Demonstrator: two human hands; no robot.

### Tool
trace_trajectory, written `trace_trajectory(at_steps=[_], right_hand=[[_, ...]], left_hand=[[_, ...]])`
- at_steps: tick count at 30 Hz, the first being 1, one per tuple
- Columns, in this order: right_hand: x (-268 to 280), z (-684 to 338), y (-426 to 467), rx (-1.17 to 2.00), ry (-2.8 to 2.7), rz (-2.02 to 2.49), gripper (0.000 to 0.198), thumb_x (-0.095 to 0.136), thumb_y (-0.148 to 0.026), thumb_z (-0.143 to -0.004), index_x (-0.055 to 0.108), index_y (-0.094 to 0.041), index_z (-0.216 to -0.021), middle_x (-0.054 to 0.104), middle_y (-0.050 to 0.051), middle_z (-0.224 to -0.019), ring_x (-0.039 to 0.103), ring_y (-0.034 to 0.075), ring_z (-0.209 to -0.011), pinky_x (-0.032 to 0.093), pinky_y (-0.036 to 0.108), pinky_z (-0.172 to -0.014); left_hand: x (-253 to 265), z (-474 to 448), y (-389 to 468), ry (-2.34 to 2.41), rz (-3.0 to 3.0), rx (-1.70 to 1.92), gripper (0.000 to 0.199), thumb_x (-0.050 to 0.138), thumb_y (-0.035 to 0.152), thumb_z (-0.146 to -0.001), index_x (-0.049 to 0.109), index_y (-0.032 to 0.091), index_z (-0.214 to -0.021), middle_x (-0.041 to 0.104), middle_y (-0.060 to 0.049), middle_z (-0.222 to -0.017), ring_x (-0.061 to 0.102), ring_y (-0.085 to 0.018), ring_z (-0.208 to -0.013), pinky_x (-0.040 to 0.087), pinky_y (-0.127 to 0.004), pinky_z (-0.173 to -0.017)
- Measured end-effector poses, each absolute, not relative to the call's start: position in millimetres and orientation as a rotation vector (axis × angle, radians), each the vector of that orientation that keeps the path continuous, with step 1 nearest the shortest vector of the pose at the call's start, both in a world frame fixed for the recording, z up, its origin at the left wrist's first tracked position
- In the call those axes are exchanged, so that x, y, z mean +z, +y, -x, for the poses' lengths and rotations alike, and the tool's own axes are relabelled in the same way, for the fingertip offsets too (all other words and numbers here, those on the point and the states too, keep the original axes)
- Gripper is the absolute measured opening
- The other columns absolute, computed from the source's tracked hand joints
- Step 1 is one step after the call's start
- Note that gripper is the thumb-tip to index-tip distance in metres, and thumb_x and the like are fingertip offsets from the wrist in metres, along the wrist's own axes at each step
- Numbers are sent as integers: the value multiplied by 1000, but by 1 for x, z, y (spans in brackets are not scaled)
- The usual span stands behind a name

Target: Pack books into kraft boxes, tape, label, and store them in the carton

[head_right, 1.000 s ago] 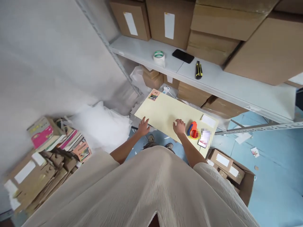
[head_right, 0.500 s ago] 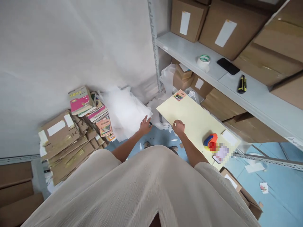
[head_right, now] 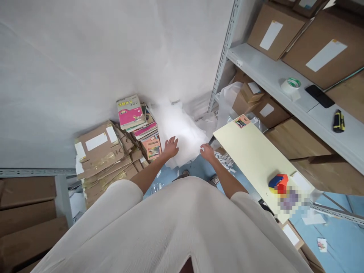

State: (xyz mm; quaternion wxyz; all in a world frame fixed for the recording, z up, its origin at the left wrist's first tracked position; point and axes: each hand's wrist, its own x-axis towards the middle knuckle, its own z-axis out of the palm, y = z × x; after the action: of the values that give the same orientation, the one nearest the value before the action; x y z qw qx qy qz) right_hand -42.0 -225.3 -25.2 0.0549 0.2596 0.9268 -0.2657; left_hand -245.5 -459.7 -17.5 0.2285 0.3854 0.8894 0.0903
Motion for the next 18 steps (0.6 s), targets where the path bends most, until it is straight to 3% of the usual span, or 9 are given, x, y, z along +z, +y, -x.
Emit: trace_trajectory(at_steps=[7, 12, 18], right_hand=[[-18, 82, -252, -849, 2808, -677, 28, 59, -24, -104, 77, -22, -125, 75, 13, -133, 72, 28, -111, 56, 41, -104], [-11, 99, -252, -844, 2782, -688, 26, 59, -24, -106, 77, -24, -125, 74, 12, -134, 73, 28, -112, 57, 39, -100], [-5, 111, -252, -915, 2741, -671, 25, 60, -23, -106, 77, -24, -125, 74, 12, -135, 74, 26, -112, 58, 38, -103]], left_hand=[[-28, 304, -453, 2440, -1098, 261, 80, 62, 24, -94, 52, 10, -172, 33, -26, -188, 20, -45, -179, 6, -74, -143], [-38, 315, -449, 2407, -1104, 210, 69, 66, 28, -96, 63, 7, -161, 27, -29, -189, 17, -48, -179, 3, -76, -142], [-45, 321, -451, 2421, -1129, 234, 78, 54, 23, -99, 48, 8, -175, 32, -27, -188, 20, -49, -178, 4, -83, -140]])
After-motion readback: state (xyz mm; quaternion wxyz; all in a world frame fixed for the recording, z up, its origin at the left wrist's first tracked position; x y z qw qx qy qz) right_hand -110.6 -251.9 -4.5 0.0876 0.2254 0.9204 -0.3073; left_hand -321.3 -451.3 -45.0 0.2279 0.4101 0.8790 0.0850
